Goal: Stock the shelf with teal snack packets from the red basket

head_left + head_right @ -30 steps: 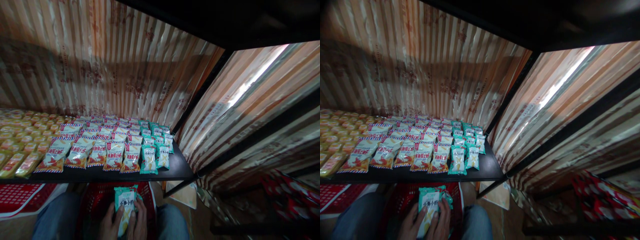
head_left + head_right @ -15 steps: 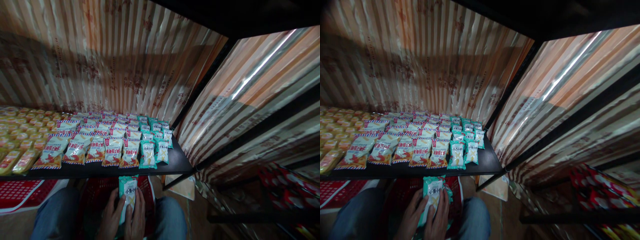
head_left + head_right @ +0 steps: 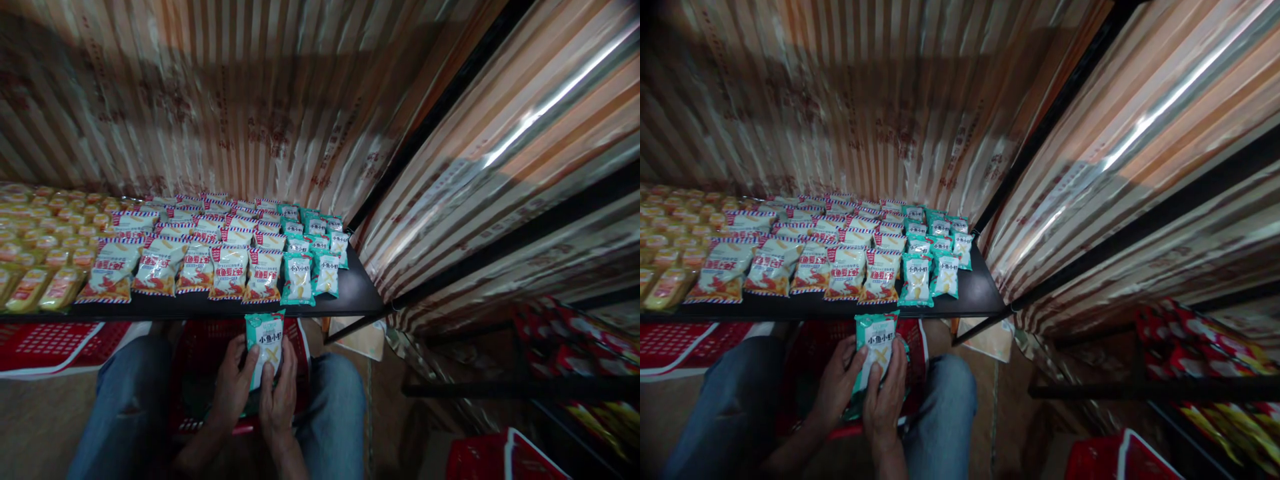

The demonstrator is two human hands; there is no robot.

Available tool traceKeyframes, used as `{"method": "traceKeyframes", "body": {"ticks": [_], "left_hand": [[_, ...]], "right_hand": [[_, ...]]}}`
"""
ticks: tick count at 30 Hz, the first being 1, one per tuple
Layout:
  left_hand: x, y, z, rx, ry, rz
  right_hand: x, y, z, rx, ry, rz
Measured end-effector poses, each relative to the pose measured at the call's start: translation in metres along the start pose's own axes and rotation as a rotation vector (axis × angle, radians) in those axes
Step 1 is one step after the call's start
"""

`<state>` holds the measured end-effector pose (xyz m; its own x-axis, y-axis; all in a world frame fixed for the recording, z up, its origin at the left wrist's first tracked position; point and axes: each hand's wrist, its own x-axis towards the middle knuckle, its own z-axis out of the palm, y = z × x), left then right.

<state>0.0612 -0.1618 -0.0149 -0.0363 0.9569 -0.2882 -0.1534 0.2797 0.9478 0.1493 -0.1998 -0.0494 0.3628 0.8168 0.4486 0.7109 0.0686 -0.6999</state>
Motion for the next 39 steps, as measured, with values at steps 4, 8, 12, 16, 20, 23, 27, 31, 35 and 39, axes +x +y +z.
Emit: {"method": "traceKeyframes", "body": {"ticks": [4, 8, 12, 16, 20, 23, 27, 31, 35, 39], "left_hand": [[0.001, 0.004, 0.006, 0.01, -0.011, 0.039], [0.003, 0.006, 0.014, -0.008, -0.119, 0.082], [0.005, 0.007, 0.023, -0.013, -0.137, 0.082], [0.006, 0.009, 0.031, -0.026, -0.13, 0.066], [0.006, 0.013, 0.041, -0.052, -0.189, 0.052], [0.004, 0.019, 0.05, -0.07, -0.205, 0.042], [0.001, 0.03, 0.059, -0.104, -0.221, -0.003], [-0.001, 0.039, 0.067, -0.125, -0.264, -0.052], [-0.001, 0.041, 0.076, -0.13, -0.282, -0.012], [0.002, 0.044, 0.089, -0.126, -0.364, -0.004]], "right_hand": [[0.009, -0.004, -0.009, 0.008, 0.02, -0.038], [0.017, -0.004, -0.015, -0.01, 0.09, -0.057], [0.02, 0.001, -0.018, -0.031, 0.119, -0.023], [0.021, 0.006, -0.019, -0.05, 0.127, -0.01], [0.026, 0.01, -0.024, -0.093, 0.134, -0.042], [0.033, 0.012, -0.03, -0.116, 0.145, -0.05], [0.042, 0.016, -0.037, -0.153, 0.15, -0.058], [0.047, 0.021, -0.041, -0.179, 0.143, -0.051], [0.054, 0.027, -0.046, -0.17, 0.156, -0.055], [0.065, 0.035, -0.052, -0.172, 0.213, -0.024]]}}
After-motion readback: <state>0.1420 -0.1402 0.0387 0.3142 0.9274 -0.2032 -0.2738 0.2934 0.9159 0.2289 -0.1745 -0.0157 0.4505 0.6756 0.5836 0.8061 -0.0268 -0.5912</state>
